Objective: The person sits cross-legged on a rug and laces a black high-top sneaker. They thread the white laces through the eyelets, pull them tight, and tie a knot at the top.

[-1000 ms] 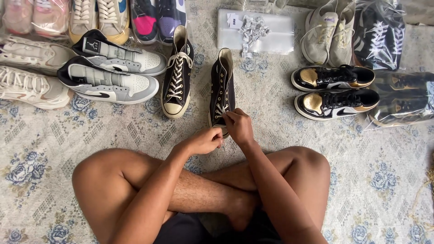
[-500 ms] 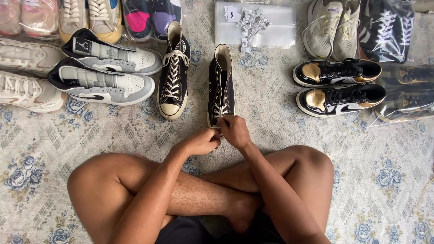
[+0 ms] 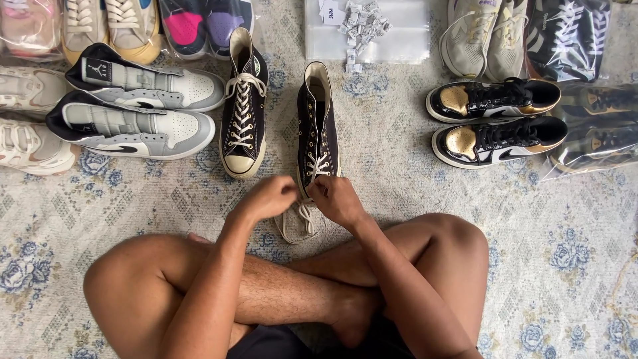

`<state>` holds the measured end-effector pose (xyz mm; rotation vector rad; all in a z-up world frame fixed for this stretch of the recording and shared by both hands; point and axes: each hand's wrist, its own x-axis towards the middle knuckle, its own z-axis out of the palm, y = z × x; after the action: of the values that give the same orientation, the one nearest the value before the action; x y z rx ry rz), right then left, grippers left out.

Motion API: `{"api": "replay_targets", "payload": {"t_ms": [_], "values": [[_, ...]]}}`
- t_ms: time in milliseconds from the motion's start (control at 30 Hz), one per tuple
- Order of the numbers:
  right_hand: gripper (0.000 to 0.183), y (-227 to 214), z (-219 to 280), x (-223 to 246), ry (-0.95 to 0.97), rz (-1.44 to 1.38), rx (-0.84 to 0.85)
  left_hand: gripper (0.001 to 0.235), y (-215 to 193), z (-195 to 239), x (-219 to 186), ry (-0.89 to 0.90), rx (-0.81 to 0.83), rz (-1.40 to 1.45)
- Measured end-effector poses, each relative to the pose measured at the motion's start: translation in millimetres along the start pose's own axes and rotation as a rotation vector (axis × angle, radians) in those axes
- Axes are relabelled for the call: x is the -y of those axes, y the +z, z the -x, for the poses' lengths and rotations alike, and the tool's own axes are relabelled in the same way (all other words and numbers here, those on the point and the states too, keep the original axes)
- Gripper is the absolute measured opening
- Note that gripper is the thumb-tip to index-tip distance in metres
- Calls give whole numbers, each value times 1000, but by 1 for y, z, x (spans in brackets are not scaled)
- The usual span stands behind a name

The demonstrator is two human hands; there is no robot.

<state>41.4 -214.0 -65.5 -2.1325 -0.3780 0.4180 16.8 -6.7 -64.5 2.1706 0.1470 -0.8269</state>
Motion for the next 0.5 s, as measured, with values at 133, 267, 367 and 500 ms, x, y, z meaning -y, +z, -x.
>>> {"api": "replay_targets", "payload": {"t_ms": [133, 267, 367, 500], "values": [[23, -4, 0, 5, -28, -67, 14, 38, 2, -18, -8, -22, -183, 245], [21, -11, -2, 14, -75, -123, 51, 29, 31, -33, -17, 22, -259, 520], [24, -20, -1, 24, -86, -153, 60, 24, 33, -36, -22, 13, -258, 737], [31, -22, 0, 15, -75, -121, 31, 21, 32, -37, -20, -58, -238, 906]]}}
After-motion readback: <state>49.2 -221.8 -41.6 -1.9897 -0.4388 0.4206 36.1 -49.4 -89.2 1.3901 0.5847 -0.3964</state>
